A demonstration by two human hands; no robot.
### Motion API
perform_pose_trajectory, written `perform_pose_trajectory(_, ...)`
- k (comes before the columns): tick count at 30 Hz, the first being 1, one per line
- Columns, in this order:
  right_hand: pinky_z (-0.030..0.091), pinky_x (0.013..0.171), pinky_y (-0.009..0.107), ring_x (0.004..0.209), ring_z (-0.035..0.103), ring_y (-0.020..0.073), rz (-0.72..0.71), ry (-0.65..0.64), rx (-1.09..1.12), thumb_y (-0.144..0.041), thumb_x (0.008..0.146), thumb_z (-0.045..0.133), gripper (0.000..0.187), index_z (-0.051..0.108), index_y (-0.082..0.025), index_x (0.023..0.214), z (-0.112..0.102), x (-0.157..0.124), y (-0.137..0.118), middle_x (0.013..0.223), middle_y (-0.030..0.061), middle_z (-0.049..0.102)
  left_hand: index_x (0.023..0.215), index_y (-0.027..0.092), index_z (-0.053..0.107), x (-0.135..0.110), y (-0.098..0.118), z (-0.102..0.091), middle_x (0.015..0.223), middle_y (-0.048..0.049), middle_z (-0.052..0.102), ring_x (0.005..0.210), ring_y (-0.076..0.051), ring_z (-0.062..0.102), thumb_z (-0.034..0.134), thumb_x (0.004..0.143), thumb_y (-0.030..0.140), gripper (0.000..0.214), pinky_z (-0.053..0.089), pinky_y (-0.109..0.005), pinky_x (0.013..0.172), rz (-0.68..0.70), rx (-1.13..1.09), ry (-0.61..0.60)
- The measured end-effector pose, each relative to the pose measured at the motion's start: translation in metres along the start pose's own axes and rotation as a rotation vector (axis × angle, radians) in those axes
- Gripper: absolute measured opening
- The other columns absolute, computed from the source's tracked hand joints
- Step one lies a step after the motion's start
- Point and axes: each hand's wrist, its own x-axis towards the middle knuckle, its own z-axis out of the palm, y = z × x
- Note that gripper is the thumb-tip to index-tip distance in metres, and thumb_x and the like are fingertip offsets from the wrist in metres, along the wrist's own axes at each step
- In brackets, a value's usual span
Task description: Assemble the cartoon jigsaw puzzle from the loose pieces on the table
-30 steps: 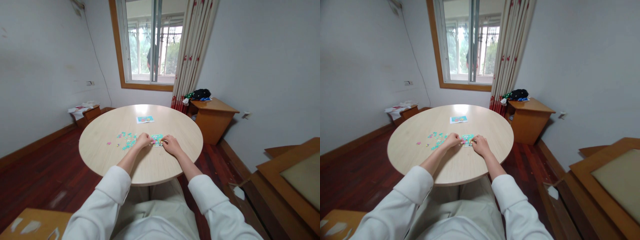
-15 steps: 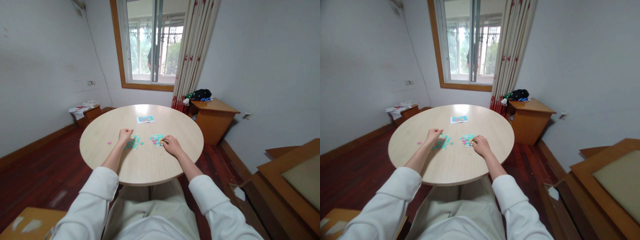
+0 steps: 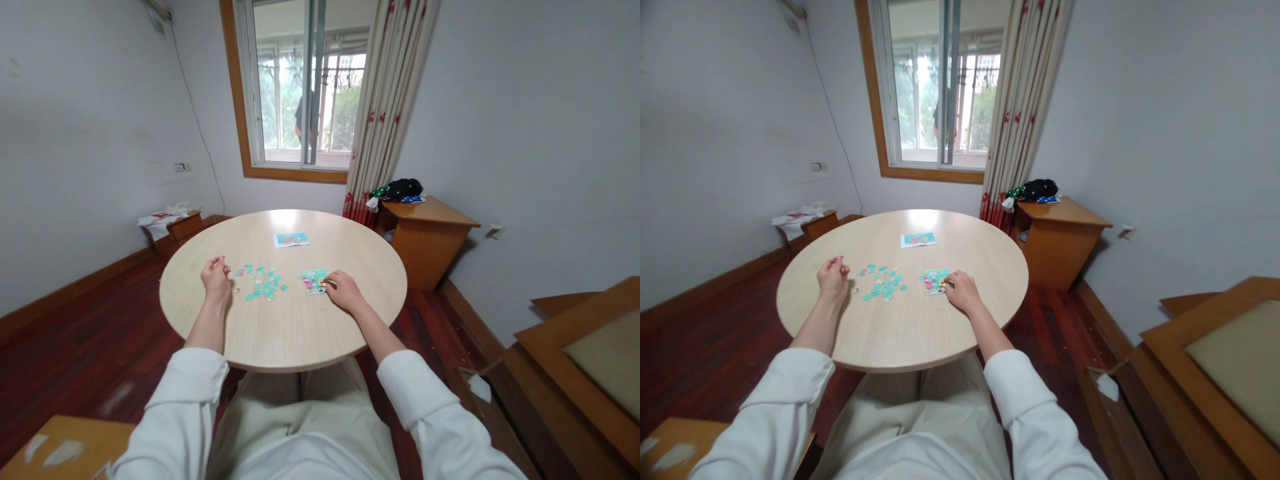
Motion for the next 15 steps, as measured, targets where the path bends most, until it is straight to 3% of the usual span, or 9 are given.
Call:
perform_pose_trajectory(4,0.039,0.089,0.032,0.1,0.056,0.0189,-0.004,0.003,0.004,-0.017,0.083,0.054,0.018,0.069,-0.02,0.092,0.001,0.0,0.001,0.103,0.0066,0.065,0.082,0.02,0.048,0.004,0.009,-0.014,0.06,0.0074,0.04,0.052,-0.008,0.043,0.052,0.073,0.027,0.013,0.039,-0.02,0.057,0.059,0.128,0.108)
perform_pose_trajectory(10,0.039,0.088,0.032,0.099,0.056,0.019,-0.001,0.002,0.003,-0.018,0.083,0.055,0.018,0.07,-0.02,0.093,0.001,0.0,0.001,0.102,0.0066,0.065,0.087,0.019,0.051,0.006,0.015,-0.036,0.068,0.0014,0.054,0.068,-0.013,0.057,0.049,0.074,0.019,0.013,0.046,-0.025,0.066,0.105,0.352,0.207)
perform_pose_trajectory(15,0.04,0.09,0.031,0.099,0.056,0.0183,-0.01,0.003,0.01,-0.018,0.083,0.055,0.018,0.069,-0.019,0.093,0.002,0.0,0.002,0.103,0.0065,0.065,0.075,0.019,0.058,0.007,0.011,-0.049,0.076,-0.0059,0.064,0.085,-0.025,0.062,0.054,0.07,0.017,0.006,0.044,-0.043,0.085,-0.01,0.823,0.169)
